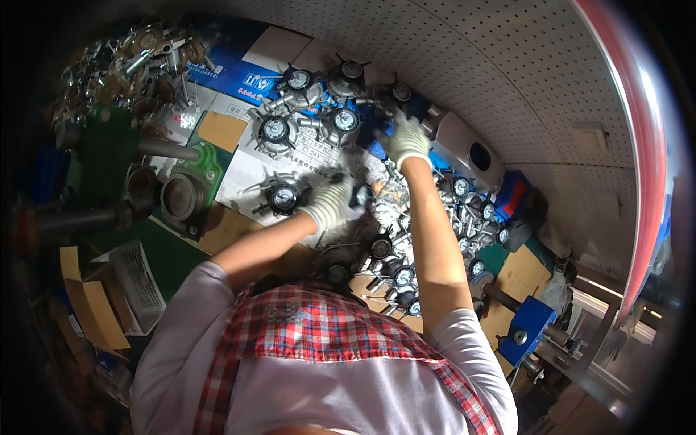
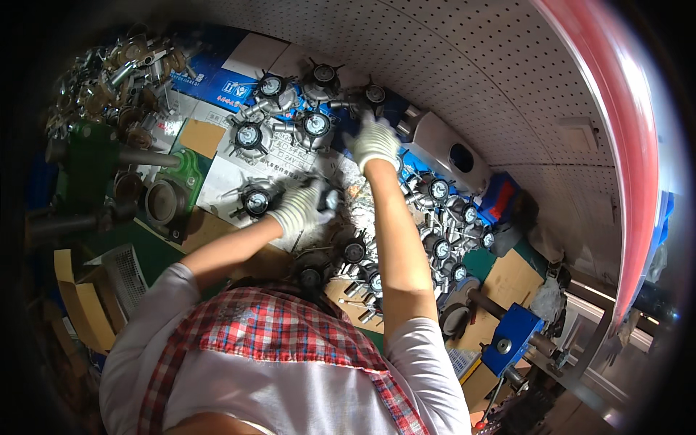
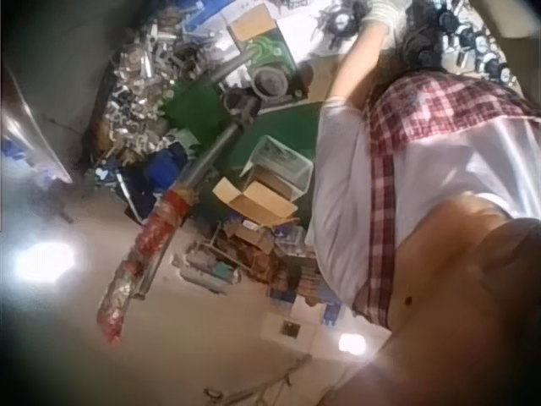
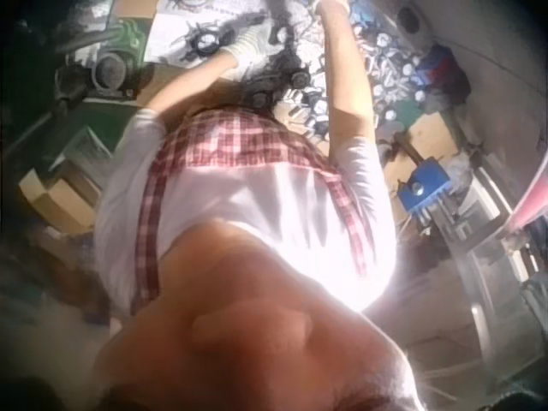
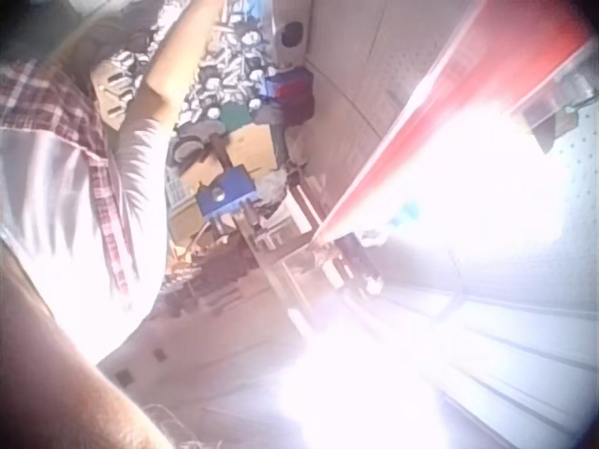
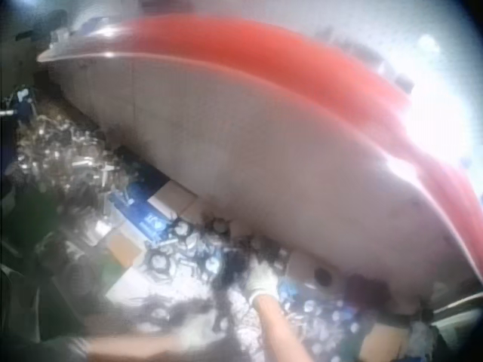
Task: The person picks up metal fan-like components from a workbench and applies a substance from a white bottle into the center of each part. They handle the parts one at a time, rotate them to access the center, and place them back on the bench after treatment. The person also briefly handles a plastic bag and a cardboard box.
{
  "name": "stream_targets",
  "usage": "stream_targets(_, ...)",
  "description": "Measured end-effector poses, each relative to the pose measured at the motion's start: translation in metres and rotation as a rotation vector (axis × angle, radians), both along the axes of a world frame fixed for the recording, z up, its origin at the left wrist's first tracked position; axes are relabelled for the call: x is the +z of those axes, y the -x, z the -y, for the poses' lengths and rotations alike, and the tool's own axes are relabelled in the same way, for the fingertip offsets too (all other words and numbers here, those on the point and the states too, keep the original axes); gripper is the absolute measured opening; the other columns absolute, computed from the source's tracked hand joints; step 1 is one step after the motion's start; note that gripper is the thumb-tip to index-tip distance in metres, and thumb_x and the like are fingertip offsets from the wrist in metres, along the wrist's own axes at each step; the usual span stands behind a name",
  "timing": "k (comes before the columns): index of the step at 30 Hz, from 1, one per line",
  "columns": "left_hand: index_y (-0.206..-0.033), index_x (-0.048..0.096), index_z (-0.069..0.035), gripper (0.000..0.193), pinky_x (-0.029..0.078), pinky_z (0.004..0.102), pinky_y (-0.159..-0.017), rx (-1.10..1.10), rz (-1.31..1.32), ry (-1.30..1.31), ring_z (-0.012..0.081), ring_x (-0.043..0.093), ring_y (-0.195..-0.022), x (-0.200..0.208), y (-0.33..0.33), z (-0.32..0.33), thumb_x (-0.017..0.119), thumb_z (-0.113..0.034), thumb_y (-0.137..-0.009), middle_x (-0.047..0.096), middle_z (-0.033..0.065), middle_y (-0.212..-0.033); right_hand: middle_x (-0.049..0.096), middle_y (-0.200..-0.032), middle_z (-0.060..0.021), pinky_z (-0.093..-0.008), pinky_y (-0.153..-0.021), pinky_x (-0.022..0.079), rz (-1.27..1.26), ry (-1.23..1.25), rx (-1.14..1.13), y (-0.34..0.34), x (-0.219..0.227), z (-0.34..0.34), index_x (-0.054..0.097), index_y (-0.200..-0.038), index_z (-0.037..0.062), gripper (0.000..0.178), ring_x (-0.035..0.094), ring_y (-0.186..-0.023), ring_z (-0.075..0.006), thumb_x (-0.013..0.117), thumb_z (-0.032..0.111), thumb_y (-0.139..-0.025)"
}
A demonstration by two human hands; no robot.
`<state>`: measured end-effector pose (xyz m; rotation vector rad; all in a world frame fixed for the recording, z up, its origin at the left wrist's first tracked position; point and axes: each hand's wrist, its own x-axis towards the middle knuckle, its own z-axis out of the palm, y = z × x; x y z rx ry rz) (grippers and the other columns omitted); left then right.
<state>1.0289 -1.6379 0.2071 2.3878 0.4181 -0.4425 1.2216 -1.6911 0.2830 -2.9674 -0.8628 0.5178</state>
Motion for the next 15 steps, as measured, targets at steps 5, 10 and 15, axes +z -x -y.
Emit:
stream_targets(5,-0.141,0.048,-0.007,0.045,0.039,0.0388,-0.109,-0.631,0.092,-0.121,0.0306,0.047,-0.133,-0.077,-0.015,0.051,0.042,-0.024,-0.100,0.048,0.0150,-0.146,0.039,-0.153,-0.0223,-0.0532,-0.111,0.038,-0.244,-0.029,0.057,0.024,-0.033,-0.089,0.029,-0.154,0.0190,0.087,0.041,-0.140,-0.0369,0.065,0.059,-0.087)
stream_targets(10,-0.133,0.056,-0.006,0.039,0.048,0.0409,-0.099,-0.285,0.224,0.106,0.0324,0.060,-0.119,-0.012,-0.004,0.017,0.048,-0.020,-0.097,0.063,0.0147,-0.130,0.056,-0.137,-0.0170,-0.0527,-0.104,0.042,-0.142,0.128,0.144,0.032,-0.037,-0.086,0.048,-0.143,0.0173,0.070,0.057,-0.125,-0.0332,0.071,0.048,-0.084)
stream_targets(15,-0.128,0.052,0.002,0.073,0.052,0.0472,-0.088,0.215,-0.142,0.242,0.0404,0.068,-0.098,-0.017,0.002,-0.001,0.053,-0.061,-0.091,0.070,0.0249,-0.105,0.062,-0.128,-0.0138,-0.0504,-0.098,0.046,-0.090,0.230,0.173,0.037,-0.028,-0.035,0.054,-0.136,0.0171,0.061,0.061,-0.118,-0.0309,0.069,0.047,-0.085)
